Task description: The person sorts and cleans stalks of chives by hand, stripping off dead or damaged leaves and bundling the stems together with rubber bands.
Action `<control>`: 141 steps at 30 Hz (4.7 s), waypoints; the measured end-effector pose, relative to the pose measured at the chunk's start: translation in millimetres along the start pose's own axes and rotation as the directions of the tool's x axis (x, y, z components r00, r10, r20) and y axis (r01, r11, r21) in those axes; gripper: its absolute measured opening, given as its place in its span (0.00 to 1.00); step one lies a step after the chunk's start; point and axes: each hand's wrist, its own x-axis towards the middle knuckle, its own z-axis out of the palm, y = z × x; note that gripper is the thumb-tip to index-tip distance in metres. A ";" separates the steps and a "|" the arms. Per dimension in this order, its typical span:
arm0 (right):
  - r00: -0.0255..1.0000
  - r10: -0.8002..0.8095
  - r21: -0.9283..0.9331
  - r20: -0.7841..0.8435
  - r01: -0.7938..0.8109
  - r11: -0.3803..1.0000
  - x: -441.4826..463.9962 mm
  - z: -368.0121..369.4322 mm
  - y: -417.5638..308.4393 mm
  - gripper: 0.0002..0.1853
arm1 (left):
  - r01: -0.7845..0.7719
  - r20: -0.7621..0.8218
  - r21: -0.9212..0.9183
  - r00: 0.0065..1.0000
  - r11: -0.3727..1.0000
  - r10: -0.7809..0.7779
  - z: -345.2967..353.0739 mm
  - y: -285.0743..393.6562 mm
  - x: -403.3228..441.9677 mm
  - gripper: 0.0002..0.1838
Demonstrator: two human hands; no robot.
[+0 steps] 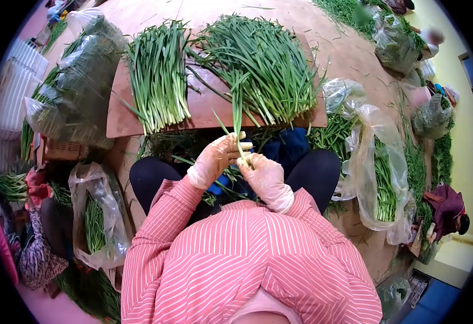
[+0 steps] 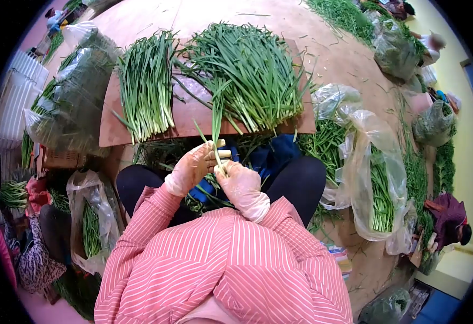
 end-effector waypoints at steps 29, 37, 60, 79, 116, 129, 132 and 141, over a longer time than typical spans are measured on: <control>0.985 -0.118 0.063 0.123 0.111 0.992 71.5 15.3 18.3 0.16 | -0.141 -0.394 -0.233 0.918 0.962 0.040 -4.1 26.3 -14.0 0.20; 0.802 0.019 0.578 0.597 -0.447 0.683 34.8 -5.2 8.7 0.12 | 0.057 -0.261 -0.054 0.963 0.997 -0.069 11.3 0.9 -9.2 0.18; 0.957 -0.090 -0.491 -0.277 -0.060 0.869 89.9 -19.7 40.6 0.20 | -0.144 -0.307 -0.316 0.951 0.938 0.043 -20.5 21.8 2.9 0.21; 0.991 0.130 -0.222 -0.044 -0.136 0.965 88.6 -45.3 35.7 0.17 | -0.273 -0.179 -0.210 0.955 0.939 0.238 -6.0 22.9 0.0 0.21; 0.997 -0.035 -0.476 -0.062 0.001 0.879 134.5 -9.2 40.8 0.18 | -0.336 0.165 -0.516 0.864 0.788 0.476 14.5 65.0 -123.7 0.20; 0.883 -0.001 0.705 0.469 -0.374 0.602 29.1 -13.8 3.4 0.13 | 0.028 -0.209 -0.027 0.977 0.999 -0.033 4.5 10.9 -12.7 0.19; 0.843 -0.101 0.748 0.528 -0.405 0.526 16.6 -2.2 7.8 0.13 | 0.117 -0.091 -0.005 0.989 0.993 -0.117 8.5 10.6 -15.2 0.18; 0.850 0.185 0.629 0.494 -0.496 0.599 12.9 20.2 36.8 0.16 | 0.029 -0.246 0.180 0.969 0.983 0.017 6.8 6.9 -16.8 0.16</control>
